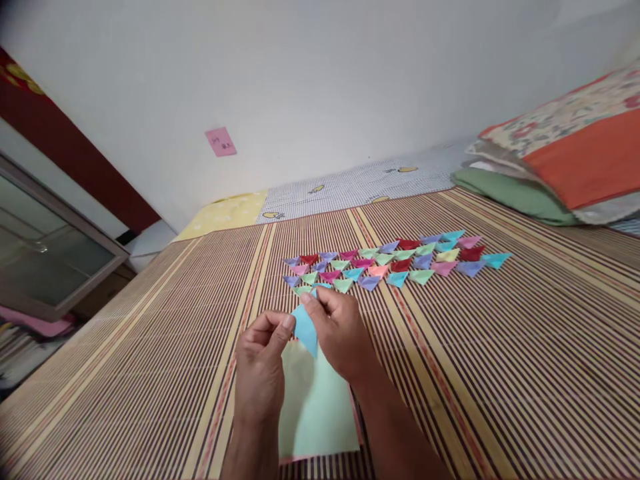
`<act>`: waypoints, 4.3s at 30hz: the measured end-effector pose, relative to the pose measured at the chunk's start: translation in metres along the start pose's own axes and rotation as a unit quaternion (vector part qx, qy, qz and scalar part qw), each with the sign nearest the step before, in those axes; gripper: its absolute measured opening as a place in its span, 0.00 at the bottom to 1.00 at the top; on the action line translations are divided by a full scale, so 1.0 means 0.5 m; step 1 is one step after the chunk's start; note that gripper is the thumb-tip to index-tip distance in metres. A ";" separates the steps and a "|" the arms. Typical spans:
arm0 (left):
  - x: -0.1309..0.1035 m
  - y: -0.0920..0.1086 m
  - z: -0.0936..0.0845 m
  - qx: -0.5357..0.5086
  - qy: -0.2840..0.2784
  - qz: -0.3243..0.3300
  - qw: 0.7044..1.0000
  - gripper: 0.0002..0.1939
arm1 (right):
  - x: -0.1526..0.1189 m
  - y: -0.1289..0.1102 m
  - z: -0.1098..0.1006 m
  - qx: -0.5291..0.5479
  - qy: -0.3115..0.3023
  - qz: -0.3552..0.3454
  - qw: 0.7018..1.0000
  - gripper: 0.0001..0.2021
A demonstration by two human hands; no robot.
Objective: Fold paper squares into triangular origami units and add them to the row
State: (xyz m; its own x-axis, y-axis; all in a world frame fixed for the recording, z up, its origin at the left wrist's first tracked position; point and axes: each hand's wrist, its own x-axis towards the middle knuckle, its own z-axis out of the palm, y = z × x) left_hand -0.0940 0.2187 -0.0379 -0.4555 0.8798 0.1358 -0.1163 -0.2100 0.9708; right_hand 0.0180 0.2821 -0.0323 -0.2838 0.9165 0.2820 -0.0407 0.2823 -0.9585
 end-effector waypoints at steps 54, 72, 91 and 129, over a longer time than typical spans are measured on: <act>0.023 0.002 -0.007 -0.294 -0.015 -0.153 0.943 0.12 | 0.001 -0.007 -0.020 0.101 -0.102 -0.007 0.990 0.04; 0.005 0.018 0.017 -0.282 0.050 -0.139 0.948 0.11 | -0.011 0.006 0.036 -0.188 0.023 -0.247 0.950 0.12; 0.007 0.004 0.023 -0.334 0.056 -0.160 0.927 0.08 | -0.008 0.021 0.039 -0.327 0.025 -0.315 0.891 0.09; 0.014 0.000 0.018 -0.249 0.079 -0.089 0.961 0.14 | -0.006 0.004 0.030 -0.064 0.025 -0.035 0.997 0.11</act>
State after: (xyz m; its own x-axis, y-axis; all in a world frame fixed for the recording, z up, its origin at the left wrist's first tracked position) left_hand -0.0893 0.2284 -0.0350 -0.5139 0.8527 -0.0937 -0.5952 -0.2758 0.7548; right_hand 0.0045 0.2754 -0.0356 -0.2361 0.9051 0.3537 0.0650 0.3779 -0.9236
